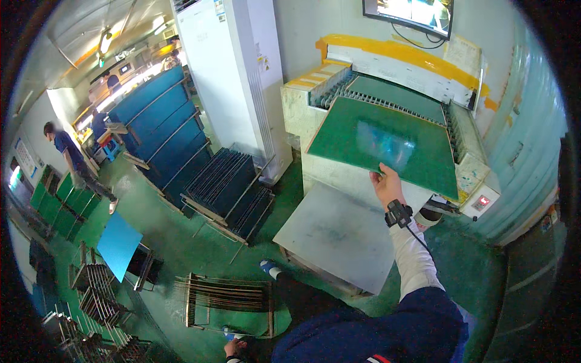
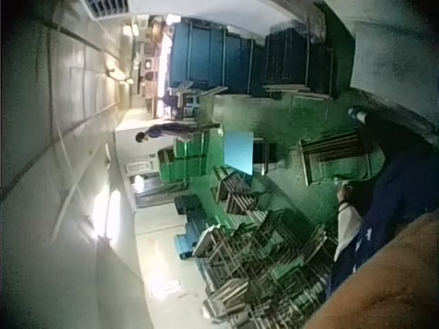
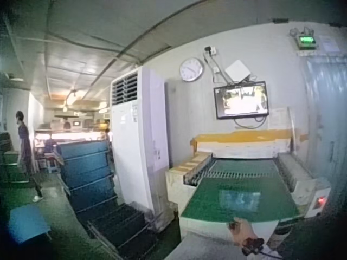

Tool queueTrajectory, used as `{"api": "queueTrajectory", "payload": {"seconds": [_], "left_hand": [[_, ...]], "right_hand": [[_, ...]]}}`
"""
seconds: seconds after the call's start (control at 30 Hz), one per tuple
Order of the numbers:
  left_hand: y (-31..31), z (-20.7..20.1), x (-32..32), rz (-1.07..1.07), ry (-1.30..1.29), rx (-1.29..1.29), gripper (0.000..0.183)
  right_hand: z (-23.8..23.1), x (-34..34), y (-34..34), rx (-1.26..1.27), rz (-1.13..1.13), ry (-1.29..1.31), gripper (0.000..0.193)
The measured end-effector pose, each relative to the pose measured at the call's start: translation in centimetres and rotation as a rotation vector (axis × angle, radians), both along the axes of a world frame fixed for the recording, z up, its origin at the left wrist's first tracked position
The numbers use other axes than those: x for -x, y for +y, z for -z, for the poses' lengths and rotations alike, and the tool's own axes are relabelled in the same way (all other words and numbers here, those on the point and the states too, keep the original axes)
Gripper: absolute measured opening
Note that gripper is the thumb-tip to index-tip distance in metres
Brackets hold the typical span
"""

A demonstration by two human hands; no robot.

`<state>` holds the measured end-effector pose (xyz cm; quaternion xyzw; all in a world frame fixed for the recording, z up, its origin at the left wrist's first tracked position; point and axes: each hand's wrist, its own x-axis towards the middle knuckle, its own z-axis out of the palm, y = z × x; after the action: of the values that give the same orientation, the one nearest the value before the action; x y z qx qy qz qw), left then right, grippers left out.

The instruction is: The recorder takes green circuit boards from a vertical rack and feeds them one by one into an automated processing machine.

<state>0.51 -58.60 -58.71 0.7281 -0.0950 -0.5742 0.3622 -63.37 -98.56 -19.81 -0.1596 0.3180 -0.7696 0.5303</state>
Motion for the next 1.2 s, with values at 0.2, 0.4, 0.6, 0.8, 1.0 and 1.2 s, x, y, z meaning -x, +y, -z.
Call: {"api": "queueTrajectory", "payload": {"seconds": [0.2, 0.4, 0.6, 0.8, 1.0, 1.2], "left_hand": [[1.3, 1.7, -0.6, -0.176, 0.267, 0.022, 0.03], [0.0, -2.2, 1.0, 0.947, -0.911, 0.081, 0.048], [1.9, 0.0, -0.5, 1.072, -1.078, -0.096, 0.046], [0.0, -5.5, 3.5, 0.383, -0.49, -0.004, 0.021], [1.2, -4.8, 2.8, 0.287, -0.416, 0.011, 0.024], [0.7, -5.8, 3.6, 0.4, -0.508, 0.012, 0.027]], "right_hand": [[-2.1, 0.2, -2.2, -0.108, -0.192, 0.058, 0.025], [-1.2, 3.9, -3.7, -0.174, -0.175, 0.056, 0.028], [-2.4, 0.3, -5.9, -0.122, -0.169, 0.034, 0.028], [-1.2, 3.7, -6.3, -0.114, -0.11, 0.059, 0.031], [-1.9, 2.5, -7.1, -0.103, -0.13, 0.018, 0.031], [-1.9, 3.6, -7.9, -0.087, -0.13, 0.014, 0.032]]}}
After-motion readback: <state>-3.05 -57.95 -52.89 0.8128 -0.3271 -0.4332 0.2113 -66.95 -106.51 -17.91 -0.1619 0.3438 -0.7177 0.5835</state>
